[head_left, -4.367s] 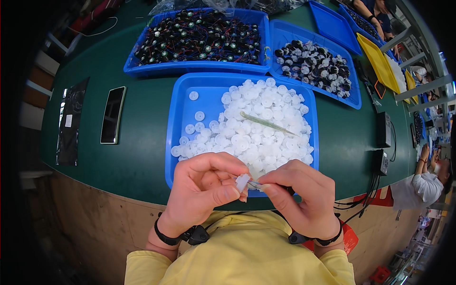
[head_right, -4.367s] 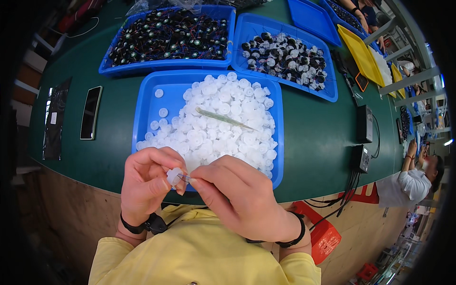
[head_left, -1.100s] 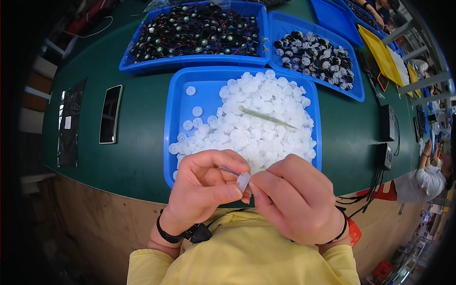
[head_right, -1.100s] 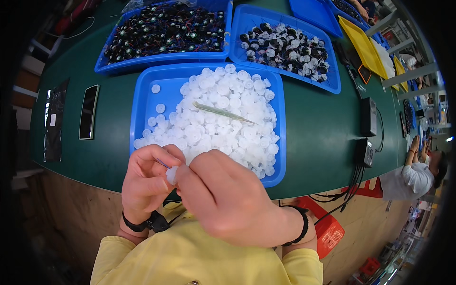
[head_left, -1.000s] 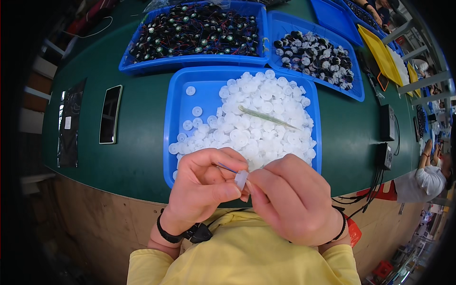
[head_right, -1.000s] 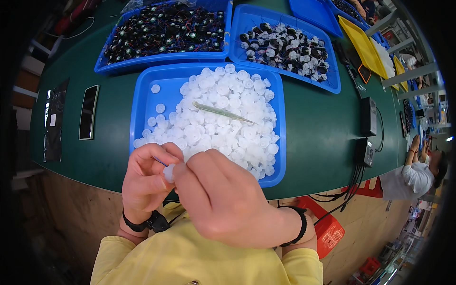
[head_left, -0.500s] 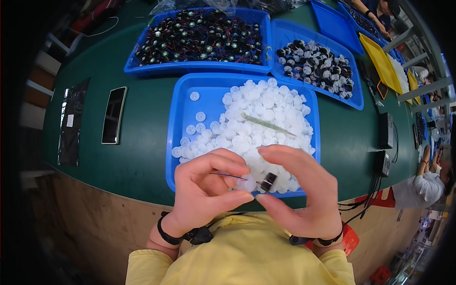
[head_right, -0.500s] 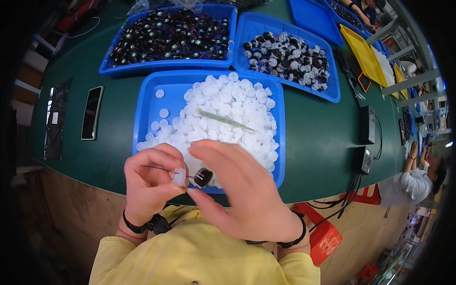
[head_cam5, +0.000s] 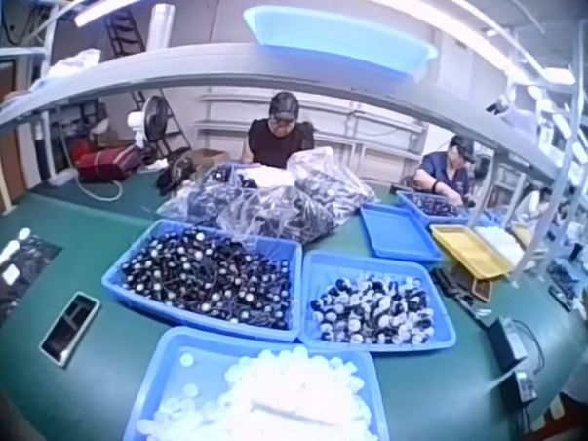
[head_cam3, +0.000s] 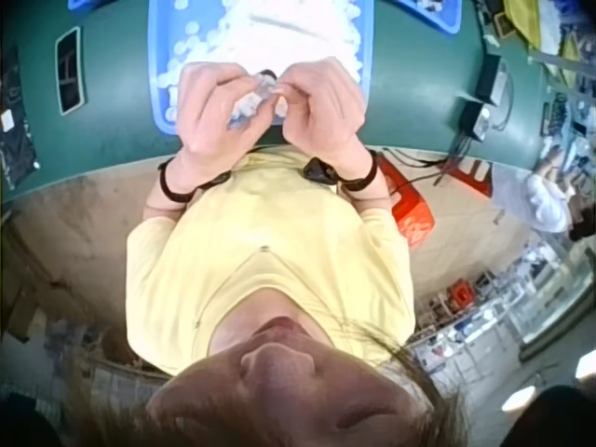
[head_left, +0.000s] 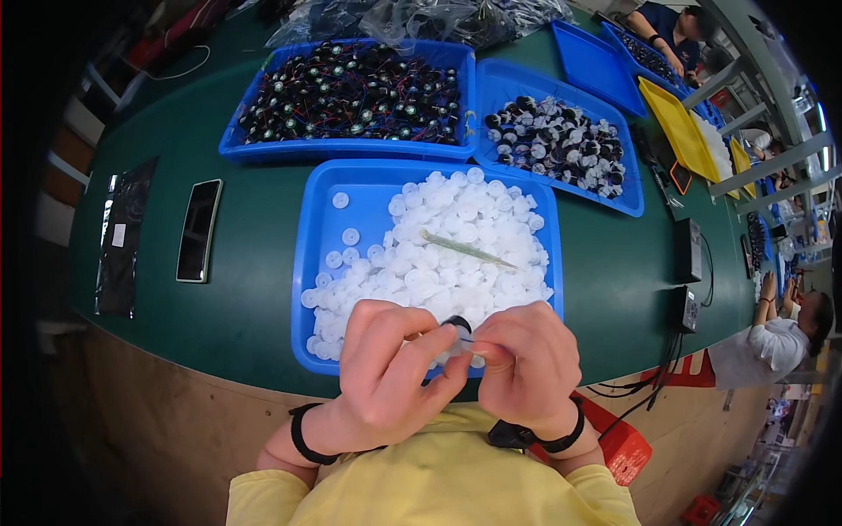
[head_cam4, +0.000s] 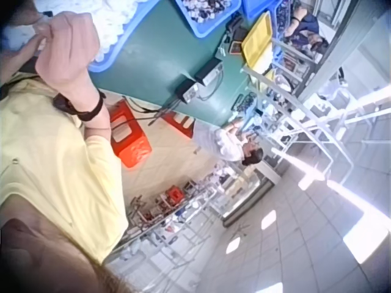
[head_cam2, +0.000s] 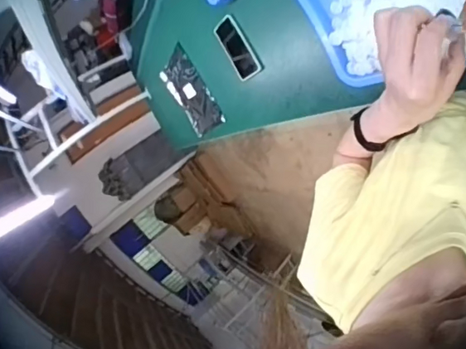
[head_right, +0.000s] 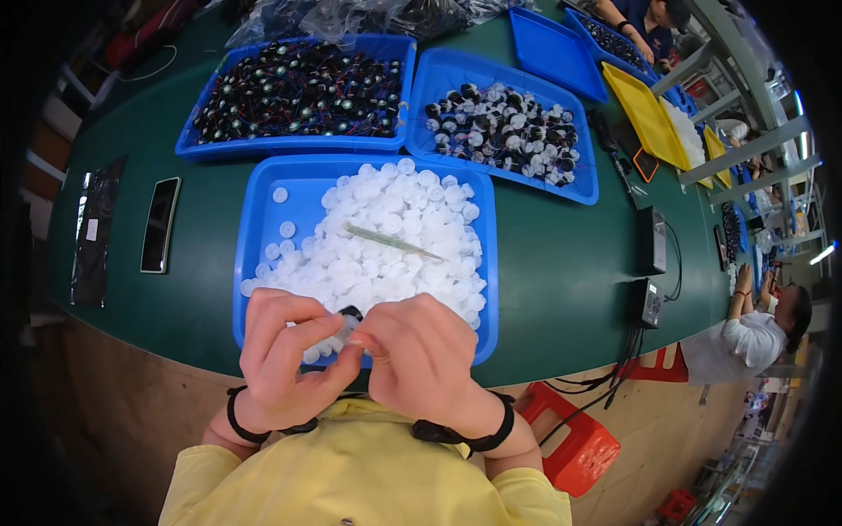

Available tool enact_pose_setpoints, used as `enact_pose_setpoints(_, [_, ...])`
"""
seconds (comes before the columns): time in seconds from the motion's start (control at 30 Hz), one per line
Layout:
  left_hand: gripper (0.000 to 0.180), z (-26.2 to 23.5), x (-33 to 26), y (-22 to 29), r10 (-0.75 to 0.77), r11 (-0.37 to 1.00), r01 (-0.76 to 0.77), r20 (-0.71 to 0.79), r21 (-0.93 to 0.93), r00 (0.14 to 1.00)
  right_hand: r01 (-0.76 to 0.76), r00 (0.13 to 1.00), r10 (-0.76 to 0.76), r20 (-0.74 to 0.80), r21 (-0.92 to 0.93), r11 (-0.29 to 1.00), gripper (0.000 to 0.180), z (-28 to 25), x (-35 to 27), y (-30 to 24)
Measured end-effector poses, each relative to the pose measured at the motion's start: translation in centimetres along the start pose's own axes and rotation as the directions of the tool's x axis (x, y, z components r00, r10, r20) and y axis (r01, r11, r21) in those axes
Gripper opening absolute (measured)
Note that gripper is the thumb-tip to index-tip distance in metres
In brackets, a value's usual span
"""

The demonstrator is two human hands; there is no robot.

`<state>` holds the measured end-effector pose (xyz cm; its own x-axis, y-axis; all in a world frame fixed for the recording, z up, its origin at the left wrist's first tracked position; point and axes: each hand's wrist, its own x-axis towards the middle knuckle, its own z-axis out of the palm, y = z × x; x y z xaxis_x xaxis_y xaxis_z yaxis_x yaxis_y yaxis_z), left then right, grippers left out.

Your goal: Assembling small plastic components using a metal prying tool on a workbench.

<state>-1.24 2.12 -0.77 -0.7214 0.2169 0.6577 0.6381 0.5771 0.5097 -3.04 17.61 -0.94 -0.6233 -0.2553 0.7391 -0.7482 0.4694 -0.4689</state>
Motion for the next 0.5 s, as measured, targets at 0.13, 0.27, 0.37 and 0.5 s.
enact_pose_setpoints(0.13, [0.033, -0.6, 0.4, -0.3, -0.374, 0.589, 0.476, 0.301, -0.654, 0.877, -0.207, 0.976, 0.216, 0.004, 0.293, 0.933, 0.011, -0.5, -0.2, 0.2])
enact_pose_setpoints(0.27, [0.031, -1.2, -0.4, -1.6, -0.260, -0.305, 0.691, 0.755, -0.655, 0.601, -0.182, 0.983, 0.165, 0.077, 0.352, 0.918, 0.016, -0.8, -0.3, 0.3])
enact_pose_setpoints(0.37, [0.027, -1.2, -0.8, -2.0, -0.256, -0.278, 0.695, 0.749, -0.663, 0.611, -0.184, 0.978, 0.127, 0.168, 0.385, 0.904, 0.022, -1.3, 0.1, 0.2])
enact_pose_setpoints(0.5, [0.029, -1.1, -0.7, -1.4, -0.270, -0.190, 0.714, 0.735, -0.674, 0.622, -0.207, 0.953, 0.092, 0.288, 0.400, 0.893, 0.028, -2.3, -0.1, 1.0])
